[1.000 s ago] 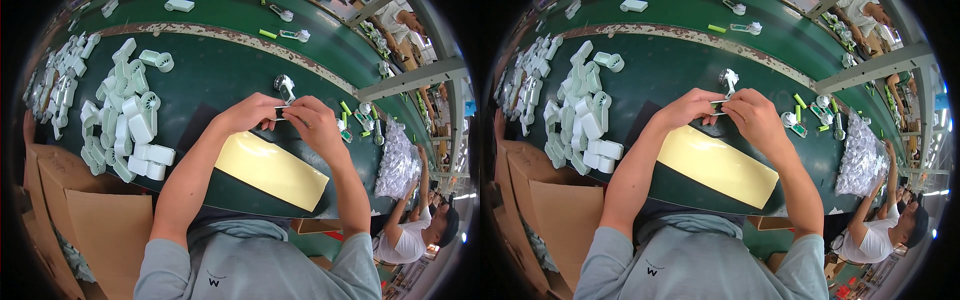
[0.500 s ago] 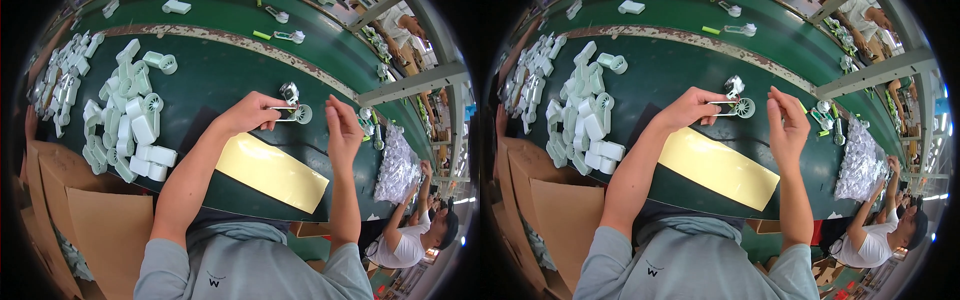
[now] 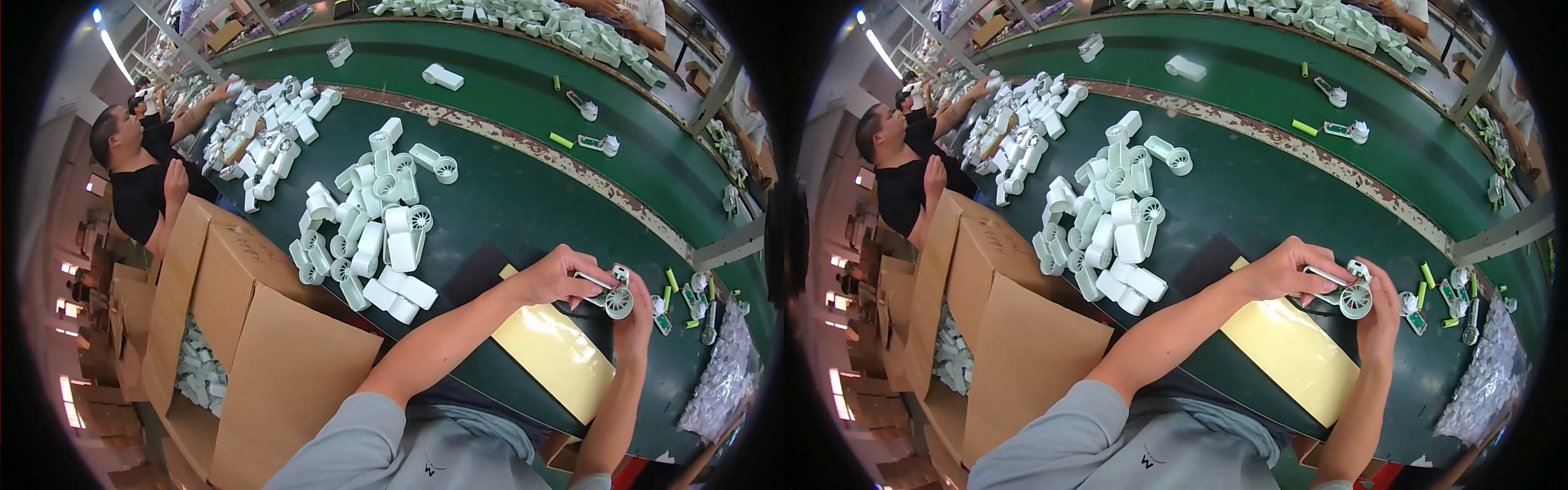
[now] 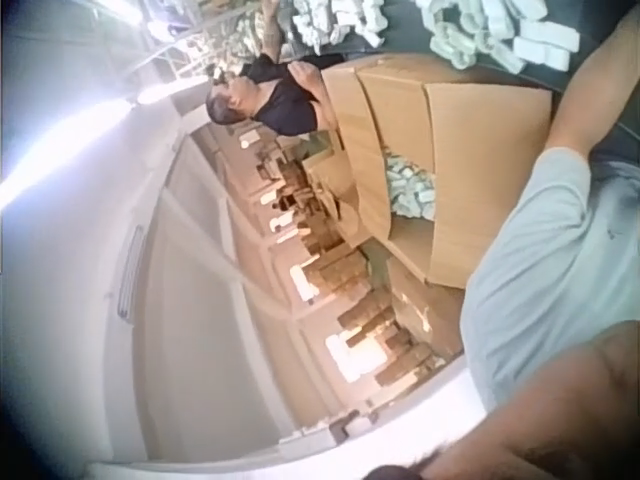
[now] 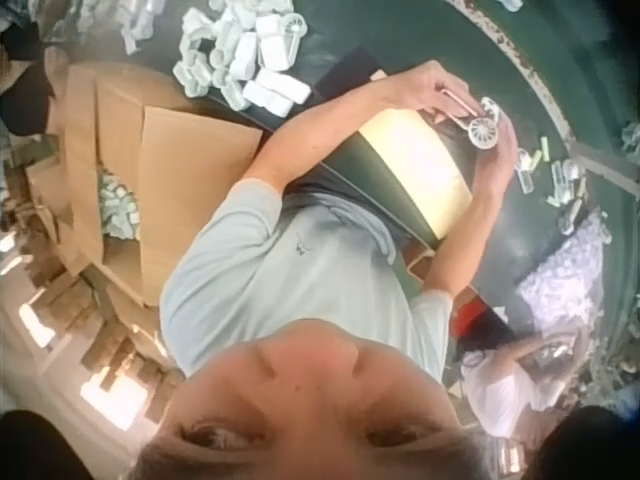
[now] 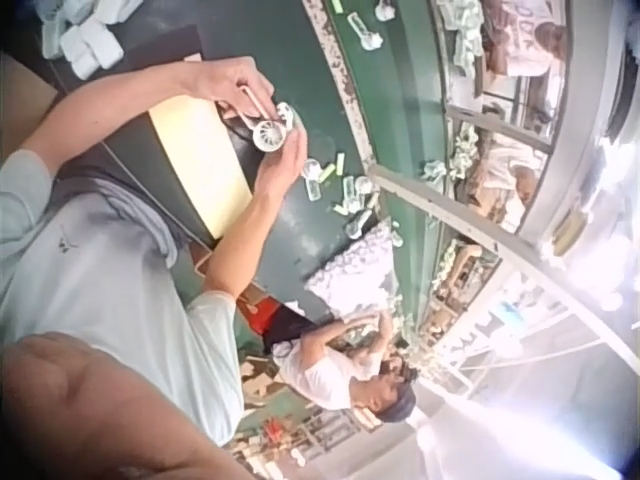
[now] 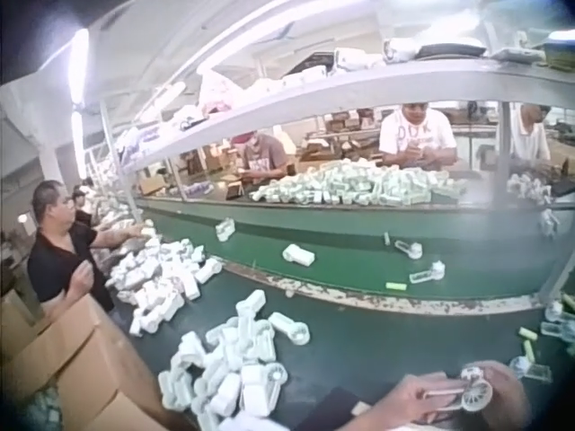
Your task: The person assembles small handheld fans by hand, connecting plastic housings, fan blades, motors, and other plastic components.
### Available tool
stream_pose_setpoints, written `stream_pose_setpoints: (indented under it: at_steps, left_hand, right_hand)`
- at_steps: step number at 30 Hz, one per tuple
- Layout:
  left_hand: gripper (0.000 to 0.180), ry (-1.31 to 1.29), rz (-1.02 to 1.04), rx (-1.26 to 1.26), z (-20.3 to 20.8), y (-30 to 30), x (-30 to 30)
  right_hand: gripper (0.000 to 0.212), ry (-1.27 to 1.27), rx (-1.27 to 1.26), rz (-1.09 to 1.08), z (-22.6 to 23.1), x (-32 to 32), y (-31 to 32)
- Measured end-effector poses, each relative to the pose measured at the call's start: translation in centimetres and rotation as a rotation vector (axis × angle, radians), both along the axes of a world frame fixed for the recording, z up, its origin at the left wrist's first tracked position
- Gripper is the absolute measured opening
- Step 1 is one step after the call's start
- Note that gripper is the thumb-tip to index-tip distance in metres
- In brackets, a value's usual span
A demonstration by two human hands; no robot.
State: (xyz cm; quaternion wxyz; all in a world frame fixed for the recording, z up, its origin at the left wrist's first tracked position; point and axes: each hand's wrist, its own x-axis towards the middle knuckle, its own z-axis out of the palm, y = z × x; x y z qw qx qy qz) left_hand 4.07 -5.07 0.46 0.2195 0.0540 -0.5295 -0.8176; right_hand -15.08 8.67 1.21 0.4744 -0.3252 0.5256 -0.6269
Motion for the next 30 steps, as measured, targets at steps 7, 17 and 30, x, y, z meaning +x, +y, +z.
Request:
stream_pose_setpoints:
  at_steps: [7,17,30]
  left_hand:
    - [0.03,-0.343,0.047,-0.059,-0.8,0.2,-1.6]
    - [0.035,-0.413,0.132,-0.313,-1.0,0.9,-0.6]
    - [0.026,-0.473,0.03,-0.199,-0.2,1.3,-1.5]
  right_hand:
    - [0.025,0.786,-0.183,-0.293,1.2,-1.1,1.6]
    - [0.029,1.053,-0.313,-0.255,2.5,0.9,0.0]
    - [0.02,1.075,-0.302,-0.283,1.4,0.7,0.1]
